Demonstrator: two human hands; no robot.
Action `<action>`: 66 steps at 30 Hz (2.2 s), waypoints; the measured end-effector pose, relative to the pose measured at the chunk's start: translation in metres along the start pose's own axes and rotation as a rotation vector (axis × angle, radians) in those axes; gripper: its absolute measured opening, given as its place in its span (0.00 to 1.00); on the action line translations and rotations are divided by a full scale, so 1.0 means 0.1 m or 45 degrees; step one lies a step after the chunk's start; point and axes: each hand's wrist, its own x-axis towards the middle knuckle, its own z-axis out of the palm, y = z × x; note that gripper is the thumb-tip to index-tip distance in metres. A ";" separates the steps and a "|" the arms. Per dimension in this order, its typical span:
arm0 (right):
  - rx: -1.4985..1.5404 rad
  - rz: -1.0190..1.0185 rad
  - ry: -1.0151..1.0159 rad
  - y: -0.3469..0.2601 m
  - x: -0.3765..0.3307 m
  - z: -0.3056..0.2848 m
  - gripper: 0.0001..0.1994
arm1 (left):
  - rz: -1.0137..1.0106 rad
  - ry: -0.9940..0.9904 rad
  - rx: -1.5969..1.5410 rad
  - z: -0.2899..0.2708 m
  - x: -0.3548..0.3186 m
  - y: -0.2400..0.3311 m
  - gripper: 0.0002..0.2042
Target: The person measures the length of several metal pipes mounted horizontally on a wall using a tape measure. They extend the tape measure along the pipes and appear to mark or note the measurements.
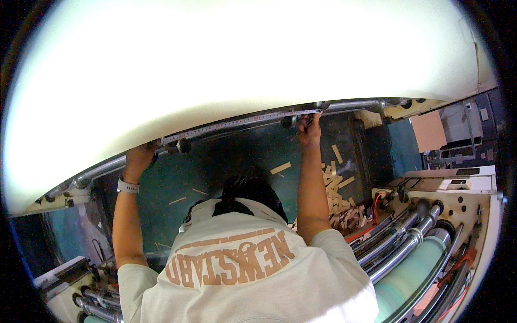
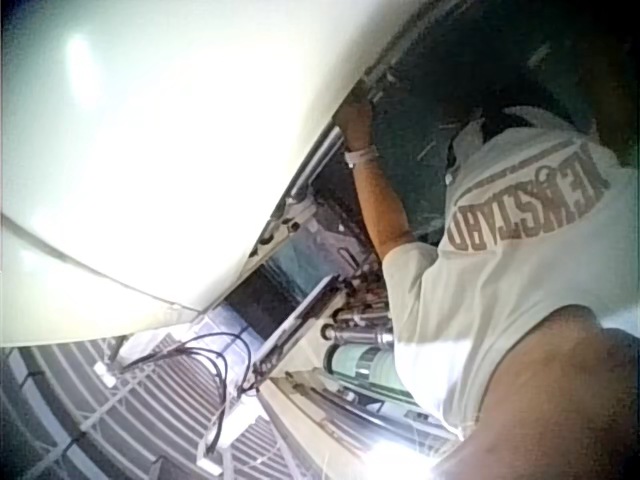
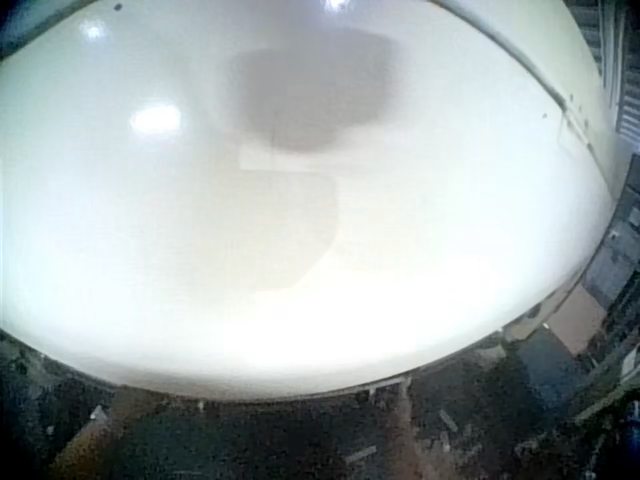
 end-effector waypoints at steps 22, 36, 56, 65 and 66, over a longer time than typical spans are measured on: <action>-0.413 -0.910 0.018 -0.17 0.03 0.06 0.06 | -0.097 -0.027 -0.082 -0.06 -0.02 0.10 0.14; -0.333 -0.868 -0.044 -0.25 0.07 0.16 0.04 | 0.004 0.060 -0.090 -0.14 -0.06 0.04 0.13; -0.581 -0.843 -0.129 -0.36 0.27 -0.10 0.07 | 0.061 0.145 0.014 -0.06 -0.01 0.06 0.10; -0.678 -0.760 0.034 -0.40 0.40 -0.21 0.10 | 0.083 0.130 0.036 0.00 0.01 -0.02 0.09; -0.412 -0.799 -0.270 -0.40 0.46 -0.20 0.11 | 0.107 0.150 0.046 0.01 0.02 -0.04 0.09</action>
